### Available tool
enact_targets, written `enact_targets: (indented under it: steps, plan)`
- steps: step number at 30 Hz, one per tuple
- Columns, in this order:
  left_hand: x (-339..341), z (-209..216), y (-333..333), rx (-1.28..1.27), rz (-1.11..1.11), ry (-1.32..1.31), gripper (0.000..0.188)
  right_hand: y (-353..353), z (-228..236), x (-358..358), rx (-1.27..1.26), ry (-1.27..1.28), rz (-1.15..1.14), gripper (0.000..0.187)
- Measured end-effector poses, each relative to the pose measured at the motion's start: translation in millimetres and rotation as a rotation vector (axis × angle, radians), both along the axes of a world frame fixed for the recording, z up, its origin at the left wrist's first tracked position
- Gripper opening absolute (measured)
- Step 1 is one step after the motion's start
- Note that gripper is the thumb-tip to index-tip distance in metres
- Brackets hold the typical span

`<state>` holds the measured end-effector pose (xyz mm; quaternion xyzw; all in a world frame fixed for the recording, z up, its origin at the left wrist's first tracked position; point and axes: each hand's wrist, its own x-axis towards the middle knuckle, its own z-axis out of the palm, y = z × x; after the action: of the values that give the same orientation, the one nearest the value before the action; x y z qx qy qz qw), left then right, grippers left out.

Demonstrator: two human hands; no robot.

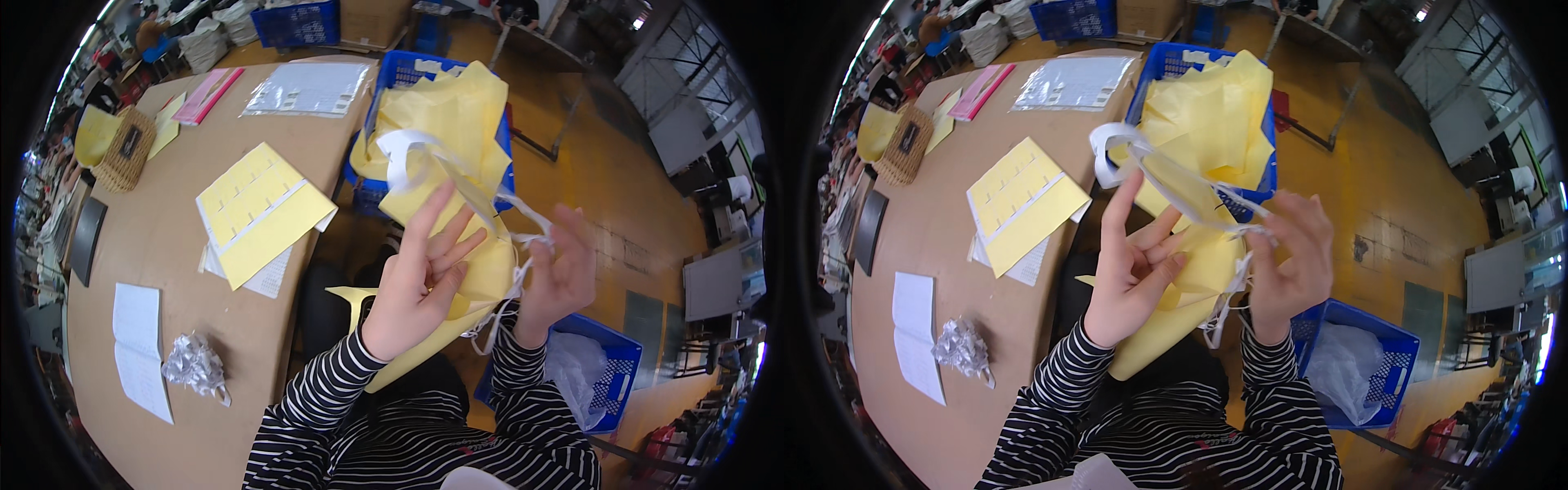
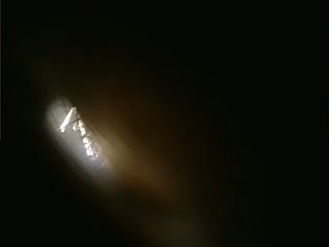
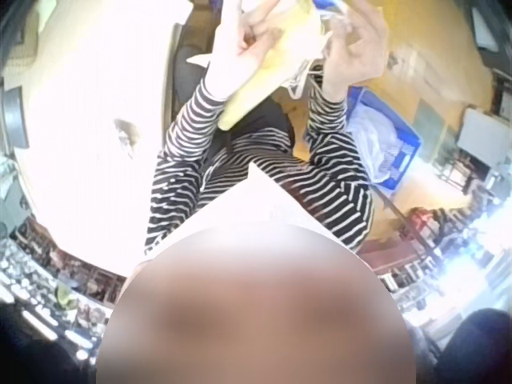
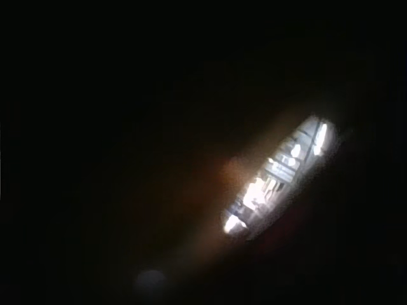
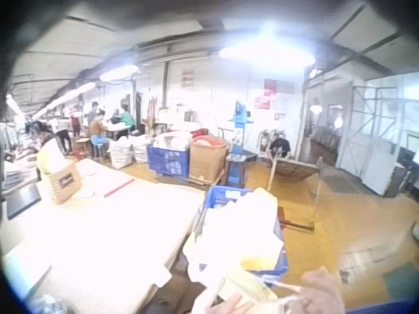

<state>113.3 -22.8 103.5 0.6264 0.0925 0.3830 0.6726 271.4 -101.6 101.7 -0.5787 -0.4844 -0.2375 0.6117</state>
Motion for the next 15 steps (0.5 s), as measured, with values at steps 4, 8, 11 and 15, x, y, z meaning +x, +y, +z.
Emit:
enact_targets:
  steps: [4, 8, 11, 15]
  plan:
    - [22.4, -19.3, -8.2, 0.129, 0.026, 0.024, 0.076, -13.2, -1.2, 31.2, 0.129, 0.274, 0.038, 0.020]
    - [23.6, -52.1, -5.2, 0.366, 0.021, 0.164, 0.084, -25.6, -12.2, 49.4, 0.219, 0.600, 0.283, 0.022]
    - [13.7, -73.2, -5.6, 0.276, -0.036, 0.200, 0.083, -27.2, -21.0, 59.5, 0.286, 0.869, 0.450, 0.024]
    - [-5.8, -87.0, 0.3, 0.183, -0.098, 0.248, 0.081, -24.5, -28.7, 66.2, 0.417, 1.142, 0.644, 0.028]
